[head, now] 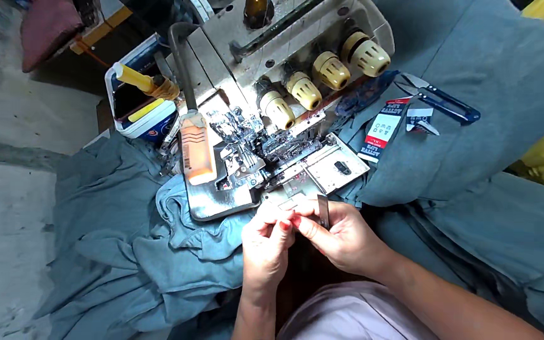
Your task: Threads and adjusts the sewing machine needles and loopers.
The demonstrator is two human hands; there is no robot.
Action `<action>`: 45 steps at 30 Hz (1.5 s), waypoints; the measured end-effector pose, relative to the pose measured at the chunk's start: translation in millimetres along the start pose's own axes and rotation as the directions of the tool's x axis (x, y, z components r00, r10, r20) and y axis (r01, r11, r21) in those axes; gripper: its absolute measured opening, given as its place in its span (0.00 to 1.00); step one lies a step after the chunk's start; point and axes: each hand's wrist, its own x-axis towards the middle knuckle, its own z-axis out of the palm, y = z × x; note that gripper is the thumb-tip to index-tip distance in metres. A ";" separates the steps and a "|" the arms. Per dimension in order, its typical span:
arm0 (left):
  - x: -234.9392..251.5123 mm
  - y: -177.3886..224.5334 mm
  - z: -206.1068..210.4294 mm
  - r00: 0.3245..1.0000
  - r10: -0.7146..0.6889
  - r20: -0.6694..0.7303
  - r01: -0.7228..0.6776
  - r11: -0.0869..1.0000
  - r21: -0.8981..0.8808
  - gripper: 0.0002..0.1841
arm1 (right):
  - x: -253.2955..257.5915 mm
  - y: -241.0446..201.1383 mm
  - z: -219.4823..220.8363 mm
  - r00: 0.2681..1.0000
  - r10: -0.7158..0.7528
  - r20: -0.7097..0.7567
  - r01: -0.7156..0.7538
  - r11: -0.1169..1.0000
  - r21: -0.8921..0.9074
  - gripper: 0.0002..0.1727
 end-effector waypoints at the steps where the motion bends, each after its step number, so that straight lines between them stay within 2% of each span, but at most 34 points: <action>1: 0.3 0.5 1.0 1.000 0.004 -0.012 -0.004 1.000 -0.002 0.03 | -0.5 -0.7 -0.9 1.000 0.017 -0.002 -0.017 1.000 -0.005 0.07; 8: -1.4 9.1 1.0 0.997 0.058 -0.059 -0.052 0.993 0.105 0.01 | -6.8 -21.8 -31.9 1.000 -0.011 -0.027 0.007 0.987 -0.160 0.18; 13: -1.7 14.2 -0.4 0.994 0.079 -0.069 -0.064 0.979 0.191 0.07 | -7.2 -37.5 -80.0 0.986 -0.154 -0.068 0.128 0.947 -0.295 0.26; 16: -1.3 16.9 -1.9 0.997 0.064 -0.048 -0.054 0.982 0.183 0.10 | -5.7 -46.7 -95.4 0.940 -0.299 -0.163 0.200 0.872 -0.447 0.29; 19: -1.4 17.4 1.2 0.994 0.068 -0.091 -0.050 0.981 0.187 0.08 | -6.8 -43.6 -97.6 0.903 -0.380 -0.200 0.300 0.891 -0.342 0.24; 21: -1.0 16.2 2.4 0.991 0.074 -0.116 -0.055 0.986 0.159 0.06 | -5.5 -41.9 -88.0 0.910 -0.383 -0.161 0.343 0.910 -0.232 0.16; 24: 0.1 15.4 4.0 0.987 0.050 -0.153 -0.034 0.994 0.101 0.04 | -7.7 -39.0 -68.4 0.929 -0.362 -0.076 0.343 0.921 -0.185 0.08; 27: 1.7 17.5 6.1 0.978 -0.045 -0.204 0.045 0.999 -0.003 0.07 | -10.1 -34.5 -54.6 0.926 -0.374 0.054 0.376 0.904 -0.203 0.09; 31: 2.9 19.3 8.8 0.952 -0.155 -0.264 0.126 0.984 -0.126 0.16 | -9.4 -25.4 -43.1 0.883 -0.431 0.184 0.467 0.845 -0.262 0.11; 36: 2.0 18.0 9.5 0.954 -0.145 -0.261 0.101 0.979 -0.176 0.14 | -8.8 -18.6 -36.0 0.853 -0.476 0.214 0.521 0.793 -0.314 0.11; 45: -1.3 15.3 4.6 0.963 -0.148 -0.226 0.096 0.969 -0.228 0.12 | -7.5 -14.8 -31.3 0.841 -0.488 0.233 0.540 0.775 -0.328 0.10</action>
